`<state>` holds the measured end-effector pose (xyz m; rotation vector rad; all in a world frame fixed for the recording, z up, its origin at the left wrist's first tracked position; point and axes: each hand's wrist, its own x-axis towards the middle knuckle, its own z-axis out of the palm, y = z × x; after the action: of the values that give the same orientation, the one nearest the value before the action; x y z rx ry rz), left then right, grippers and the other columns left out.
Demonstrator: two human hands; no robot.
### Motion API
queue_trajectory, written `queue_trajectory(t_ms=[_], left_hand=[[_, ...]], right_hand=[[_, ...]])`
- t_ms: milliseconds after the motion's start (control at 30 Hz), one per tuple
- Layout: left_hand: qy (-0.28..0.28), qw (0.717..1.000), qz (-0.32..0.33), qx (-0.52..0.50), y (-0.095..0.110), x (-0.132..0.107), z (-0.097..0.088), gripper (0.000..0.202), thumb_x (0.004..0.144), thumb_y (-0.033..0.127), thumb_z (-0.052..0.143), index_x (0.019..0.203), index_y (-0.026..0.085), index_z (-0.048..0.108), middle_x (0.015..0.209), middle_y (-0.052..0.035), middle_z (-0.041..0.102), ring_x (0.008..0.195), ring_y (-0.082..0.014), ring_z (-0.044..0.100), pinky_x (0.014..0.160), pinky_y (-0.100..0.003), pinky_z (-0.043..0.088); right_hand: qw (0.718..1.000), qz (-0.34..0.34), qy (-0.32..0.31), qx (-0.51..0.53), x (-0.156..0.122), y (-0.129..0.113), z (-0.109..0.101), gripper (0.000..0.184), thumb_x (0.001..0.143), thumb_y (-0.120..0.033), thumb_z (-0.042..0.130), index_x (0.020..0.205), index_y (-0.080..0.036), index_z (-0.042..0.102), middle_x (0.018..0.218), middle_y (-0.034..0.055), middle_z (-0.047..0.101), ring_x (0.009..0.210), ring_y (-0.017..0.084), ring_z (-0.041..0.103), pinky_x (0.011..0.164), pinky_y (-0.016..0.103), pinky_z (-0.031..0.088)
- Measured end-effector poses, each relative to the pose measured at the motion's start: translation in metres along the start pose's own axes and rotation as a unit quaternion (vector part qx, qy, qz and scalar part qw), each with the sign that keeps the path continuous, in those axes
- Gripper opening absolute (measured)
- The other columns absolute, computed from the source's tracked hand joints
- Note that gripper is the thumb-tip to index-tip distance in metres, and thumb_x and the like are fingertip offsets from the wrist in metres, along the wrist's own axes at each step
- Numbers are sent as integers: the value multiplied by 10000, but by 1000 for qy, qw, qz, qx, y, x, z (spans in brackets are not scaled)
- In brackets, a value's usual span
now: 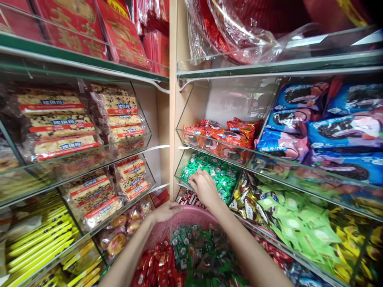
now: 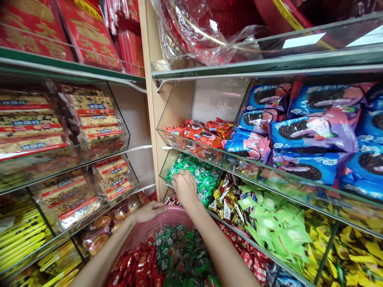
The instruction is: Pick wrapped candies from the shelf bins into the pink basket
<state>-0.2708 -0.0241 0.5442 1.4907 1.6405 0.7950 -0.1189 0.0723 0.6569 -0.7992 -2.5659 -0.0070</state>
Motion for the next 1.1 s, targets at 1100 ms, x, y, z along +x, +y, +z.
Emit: queue_trajectory(t_ms=[1100], left_hand=[[-4, 1000, -3, -28, 0, 0, 1, 437, 777, 536, 422, 706, 118, 528, 634, 12, 431, 611, -101, 381, 593, -218, 315]], right_hand=[[986, 2, 120, 120, -20, -3, -10, 161, 839, -174, 430, 715, -180, 534, 791, 31, 510, 785, 158, 476, 715, 255, 355]])
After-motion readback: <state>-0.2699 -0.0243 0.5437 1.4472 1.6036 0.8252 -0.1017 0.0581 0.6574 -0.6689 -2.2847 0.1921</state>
